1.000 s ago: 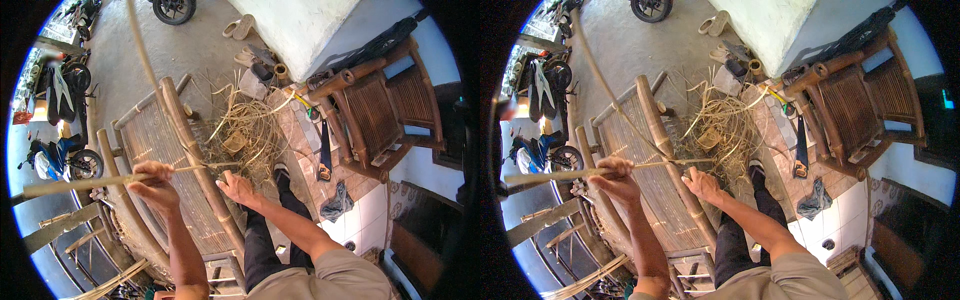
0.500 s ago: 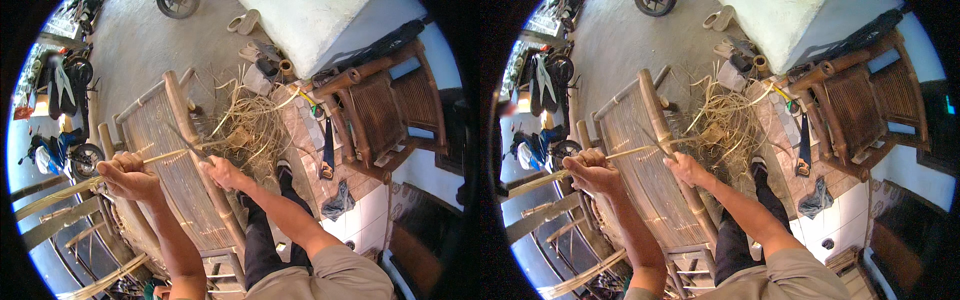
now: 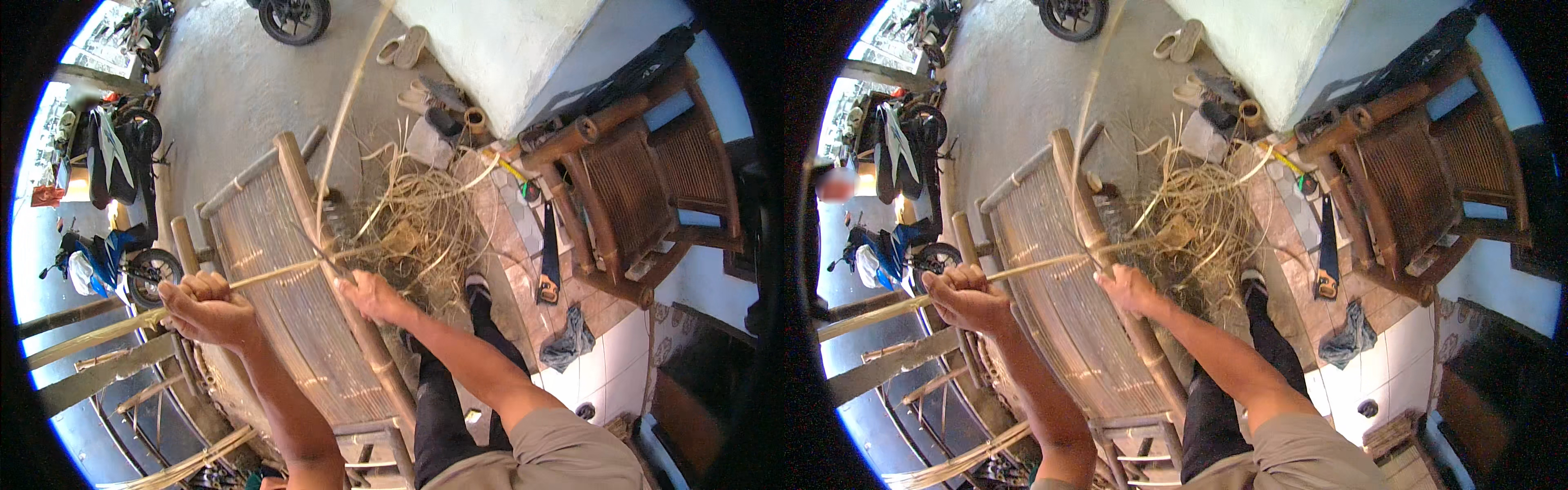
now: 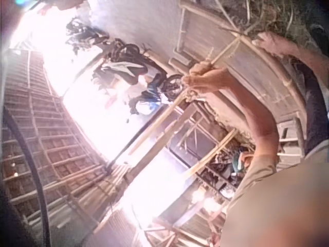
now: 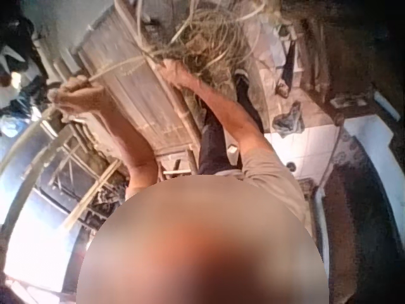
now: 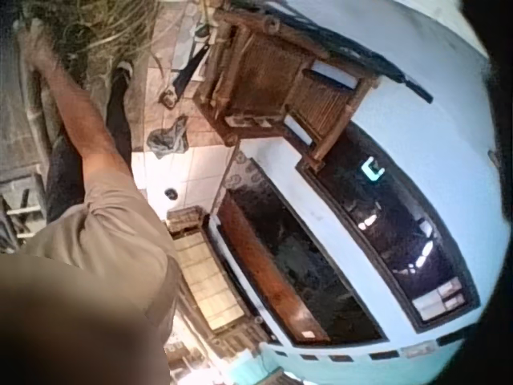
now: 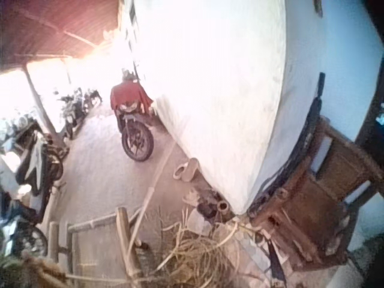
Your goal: The person weaves thin bamboo strips into a bamboo frame using a knife to split and prepare the strips. They repeatedly insert the strips into the frame and trim excess material.
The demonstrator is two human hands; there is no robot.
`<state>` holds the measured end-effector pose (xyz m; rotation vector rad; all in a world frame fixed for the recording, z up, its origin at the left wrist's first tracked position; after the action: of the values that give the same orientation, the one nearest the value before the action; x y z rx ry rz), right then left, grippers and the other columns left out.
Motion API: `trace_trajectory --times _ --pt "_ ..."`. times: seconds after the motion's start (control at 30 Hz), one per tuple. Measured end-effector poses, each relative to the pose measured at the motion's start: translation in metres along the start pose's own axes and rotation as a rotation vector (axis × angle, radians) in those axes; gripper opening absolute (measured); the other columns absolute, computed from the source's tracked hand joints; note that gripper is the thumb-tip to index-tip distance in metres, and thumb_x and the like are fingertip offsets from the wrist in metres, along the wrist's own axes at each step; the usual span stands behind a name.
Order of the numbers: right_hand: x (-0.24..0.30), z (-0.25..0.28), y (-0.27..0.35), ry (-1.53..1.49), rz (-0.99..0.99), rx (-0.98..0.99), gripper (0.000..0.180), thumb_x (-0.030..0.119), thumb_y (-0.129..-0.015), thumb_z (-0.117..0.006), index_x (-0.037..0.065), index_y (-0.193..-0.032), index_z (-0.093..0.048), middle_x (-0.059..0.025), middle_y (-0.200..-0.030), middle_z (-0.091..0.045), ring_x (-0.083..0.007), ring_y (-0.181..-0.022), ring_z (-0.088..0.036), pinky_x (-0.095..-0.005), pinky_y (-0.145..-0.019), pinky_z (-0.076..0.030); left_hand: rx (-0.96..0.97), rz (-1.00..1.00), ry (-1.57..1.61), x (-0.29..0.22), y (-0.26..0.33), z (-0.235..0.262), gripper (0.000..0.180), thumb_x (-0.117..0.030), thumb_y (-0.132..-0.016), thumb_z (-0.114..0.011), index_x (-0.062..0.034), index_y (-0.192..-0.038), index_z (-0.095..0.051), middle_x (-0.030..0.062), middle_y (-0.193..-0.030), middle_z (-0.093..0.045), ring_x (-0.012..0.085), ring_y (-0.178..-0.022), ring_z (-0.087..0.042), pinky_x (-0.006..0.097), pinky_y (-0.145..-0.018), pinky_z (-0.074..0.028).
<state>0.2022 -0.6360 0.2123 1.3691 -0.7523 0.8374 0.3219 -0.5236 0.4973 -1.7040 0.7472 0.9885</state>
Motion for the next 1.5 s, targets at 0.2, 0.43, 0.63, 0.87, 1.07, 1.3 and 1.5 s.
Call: trace_trajectory --times 0.2,0.43,0.63,0.87,1.07,1.3,1.5 --pt "0.02 0.012 0.002 0.253 0.152 -0.117 0.057 0.056 -0.099 -0.055 0.0 -0.103 -0.058 -0.0259 -0.071 -0.066 -0.0425 -0.068 -0.069 -0.0533 -0.065 -0.055 -0.015 0.02 0.016 0.002 0.004 -0.003 0.053 -0.035 -0.108 -0.053 -0.0177 -0.066 -0.026 -0.0047 -0.052 -0.024 0.0061 -0.044 -0.019 0.027 -0.039 -0.015" --pt "-0.003 -0.004 -0.008 0.085 0.16 0.05 0.063 0.062 -0.1 -0.053 -0.001 -0.097 -0.056 -0.0189 -0.065 -0.061 -0.0282 -0.054 -0.065 -0.042 -0.049 -0.052 -0.051 -0.037 0.004 0.001 -0.003 -0.002 0.053 -0.036 -0.107 -0.056 -0.0184 -0.066 -0.026 -0.0057 -0.054 -0.022 0.0057 -0.045 -0.018 0.027 -0.04 -0.014" --pt "-0.067 0.016 -0.023 0.339 -0.065 -0.131 0.056 0.053 -0.1 -0.055 -0.003 -0.107 -0.055 -0.0263 -0.079 -0.068 -0.0443 -0.075 -0.07 -0.0549 -0.067 -0.055 -0.063 -0.03 -0.046 0.001 -0.003 0.002 0.052 -0.036 -0.106 -0.058 -0.0175 -0.069 -0.026 -0.0058 -0.055 -0.022 0.0066 -0.047 -0.017 0.027 -0.041 -0.015" --pt "-0.093 0.003 -0.025 0.295 0.153 -0.098 0.05 0.047 -0.1 -0.054 -0.001 -0.112 -0.052 -0.0316 -0.087 -0.069 -0.0502 -0.083 -0.069 -0.0589 -0.073 -0.055 -0.136 0.011 -0.104 -0.004 -0.012 0.017 0.054 -0.038 -0.107 -0.056 -0.0188 -0.065 -0.026 -0.0055 -0.054 -0.021 0.0074 -0.046 -0.019 0.027 -0.041 -0.016" --pt "-0.099 0.014 -0.009 0.393 0.064 -0.107 0.048 0.045 -0.101 -0.054 -0.002 -0.113 -0.052 -0.032 -0.086 -0.069 -0.0484 -0.083 -0.069 -0.0592 -0.072 -0.053 0.06 0.04 -0.101 0.008 0.0 0.015 0.055 -0.049 -0.107 -0.052 -0.0165 -0.066 -0.034 -0.0042 -0.055 -0.029 0.0084 -0.049 -0.028 0.026 -0.045 -0.024" --pt "-0.118 0.002 -0.017 0.186 0.208 -0.138 0.051 0.05 -0.102 -0.053 -0.002 -0.104 -0.053 -0.0279 -0.075 -0.066 -0.0483 -0.074 -0.068 -0.0569 -0.065 -0.051 0.278 0.108 0.161 0.08 0.052 0.033 0.059 -0.066 -0.102 -0.045 -0.0126 -0.077 -0.041 -0.0023 -0.062 -0.034 0.0096 -0.055 -0.033 0.025 -0.05 -0.031" --pt "-0.125 0.013 -0.013 0.104 0.206 -0.126 0.055 0.054 -0.102 -0.051 0.0 -0.101 -0.054 -0.0272 -0.079 -0.066 -0.0494 -0.079 -0.066 -0.0566 -0.068 -0.05 0.247 0.014 0.191 0.084 0.063 0.03 0.057 -0.062 -0.104 -0.046 -0.0135 -0.075 -0.037 -0.0038 -0.06 -0.026 0.0077 -0.05 -0.023 0.025 -0.044 -0.023"
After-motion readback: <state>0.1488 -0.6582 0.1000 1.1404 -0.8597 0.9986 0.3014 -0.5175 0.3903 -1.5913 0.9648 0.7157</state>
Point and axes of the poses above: each hand's wrist, its own y-axis away from the middle knuckle, its own z-axis out of the back of the hand, x = y × z, the point moved 8 cm from there along -y, towards the middle knuckle
